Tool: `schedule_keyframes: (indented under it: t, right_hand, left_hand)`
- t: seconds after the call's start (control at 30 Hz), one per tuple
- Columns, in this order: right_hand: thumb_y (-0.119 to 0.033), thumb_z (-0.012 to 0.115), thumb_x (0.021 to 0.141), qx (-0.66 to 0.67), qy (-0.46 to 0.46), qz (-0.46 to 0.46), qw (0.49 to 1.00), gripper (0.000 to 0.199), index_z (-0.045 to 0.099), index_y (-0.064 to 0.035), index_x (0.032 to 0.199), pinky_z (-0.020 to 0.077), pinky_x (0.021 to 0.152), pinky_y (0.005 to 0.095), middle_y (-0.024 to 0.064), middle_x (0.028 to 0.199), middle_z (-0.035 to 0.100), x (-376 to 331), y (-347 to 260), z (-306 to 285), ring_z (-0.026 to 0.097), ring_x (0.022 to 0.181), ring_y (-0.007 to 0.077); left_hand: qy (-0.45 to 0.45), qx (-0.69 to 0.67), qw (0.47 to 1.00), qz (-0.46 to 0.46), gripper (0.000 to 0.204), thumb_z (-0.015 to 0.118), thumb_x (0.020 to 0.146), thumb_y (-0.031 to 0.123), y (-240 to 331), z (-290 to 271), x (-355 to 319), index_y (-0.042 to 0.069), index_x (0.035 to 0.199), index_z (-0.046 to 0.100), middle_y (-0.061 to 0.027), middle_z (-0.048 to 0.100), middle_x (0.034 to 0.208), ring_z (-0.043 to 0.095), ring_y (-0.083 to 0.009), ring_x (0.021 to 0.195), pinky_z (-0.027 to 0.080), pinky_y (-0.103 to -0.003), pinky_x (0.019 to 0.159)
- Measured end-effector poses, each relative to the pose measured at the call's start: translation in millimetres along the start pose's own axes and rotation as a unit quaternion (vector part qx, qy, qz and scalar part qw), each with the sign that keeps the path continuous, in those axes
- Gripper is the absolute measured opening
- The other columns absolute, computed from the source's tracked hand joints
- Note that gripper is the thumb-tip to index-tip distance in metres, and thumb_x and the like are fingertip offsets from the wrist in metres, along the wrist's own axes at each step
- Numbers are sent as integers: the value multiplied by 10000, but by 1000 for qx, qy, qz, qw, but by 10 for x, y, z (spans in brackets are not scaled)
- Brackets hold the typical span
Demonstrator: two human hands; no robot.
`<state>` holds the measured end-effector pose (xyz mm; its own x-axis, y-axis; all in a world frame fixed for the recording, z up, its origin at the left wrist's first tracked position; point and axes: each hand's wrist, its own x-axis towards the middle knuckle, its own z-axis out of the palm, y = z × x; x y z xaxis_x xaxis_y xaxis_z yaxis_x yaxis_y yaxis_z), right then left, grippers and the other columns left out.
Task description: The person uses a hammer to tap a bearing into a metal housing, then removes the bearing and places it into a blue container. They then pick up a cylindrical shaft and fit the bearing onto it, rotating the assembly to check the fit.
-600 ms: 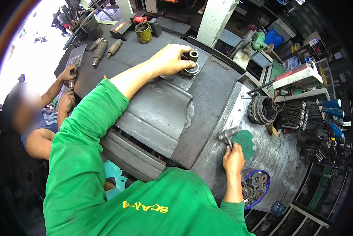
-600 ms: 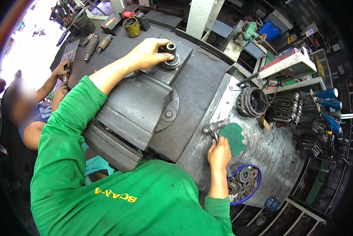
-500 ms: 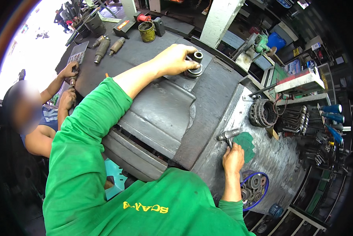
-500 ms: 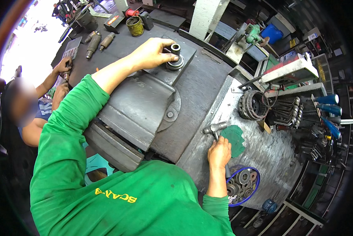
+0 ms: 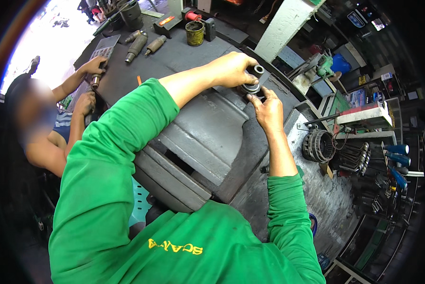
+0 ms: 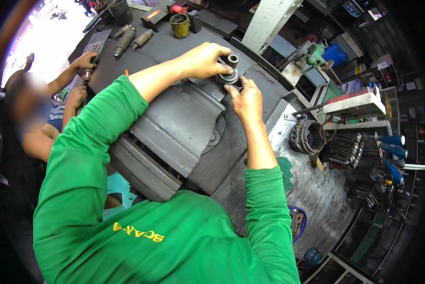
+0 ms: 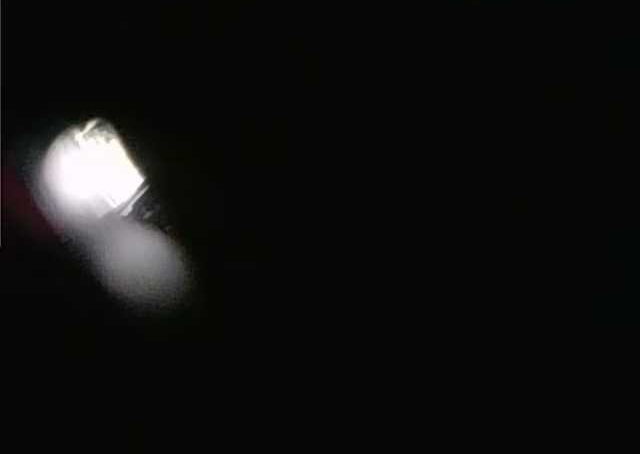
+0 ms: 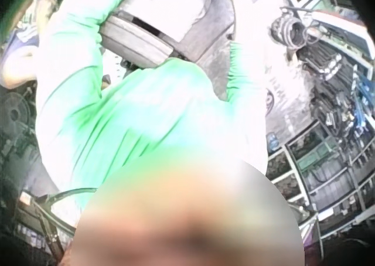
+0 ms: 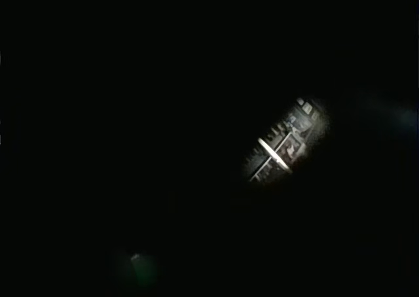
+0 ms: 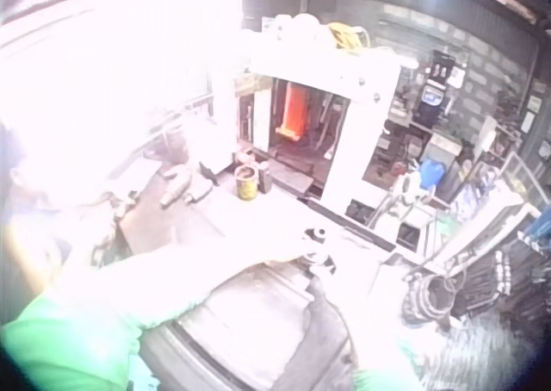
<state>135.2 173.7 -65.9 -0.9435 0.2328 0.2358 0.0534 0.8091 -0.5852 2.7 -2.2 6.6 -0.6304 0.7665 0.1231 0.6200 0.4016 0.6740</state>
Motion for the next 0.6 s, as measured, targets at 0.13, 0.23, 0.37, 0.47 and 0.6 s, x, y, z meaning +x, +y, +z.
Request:
schedule_keyframes:
  t: [0.13,0.23,0.37,0.47,0.6]
  right_hand:
    - [-338,865,909,8,64,-14,998,582,723,56,1313,576,947,426,223,1140,761,-53,-49,140,747,1067,373]
    - [-334,866,908,12,70,-6,997,580,726,47,1322,577,942,422,218,1123,767,-53,-59,156,753,1049,357]
    - [-336,872,902,13,67,5,998,583,733,43,1323,578,938,410,217,1110,776,-60,-69,132,763,1038,348]
    - [-345,896,877,26,60,15,998,608,738,45,1316,580,938,396,214,1116,785,-40,-71,105,773,1048,330]
    - [-351,936,831,51,35,48,997,646,744,42,1307,582,941,387,210,1146,793,-3,-70,59,781,1070,301]
  left_hand:
    - [15,-11,1000,13,480,855,897,279,-7,3,-8,12,1280,743,-221,788,1166,764,-363,1114,575,-430,963]
    - [22,0,1000,4,509,866,896,284,-9,23,1,10,1305,735,-222,782,1199,757,-363,1143,571,-427,985]
    - [24,-10,1000,-1,509,867,894,283,-11,32,9,9,1304,736,-224,779,1210,753,-357,1156,566,-427,1001]
    - [21,-20,1000,-5,508,867,893,277,-16,20,10,11,1304,736,-221,781,1207,755,-350,1155,564,-425,1006]
    - [19,-18,1000,4,485,862,895,262,-22,10,10,13,1293,740,-218,784,1198,759,-343,1143,565,-427,996]
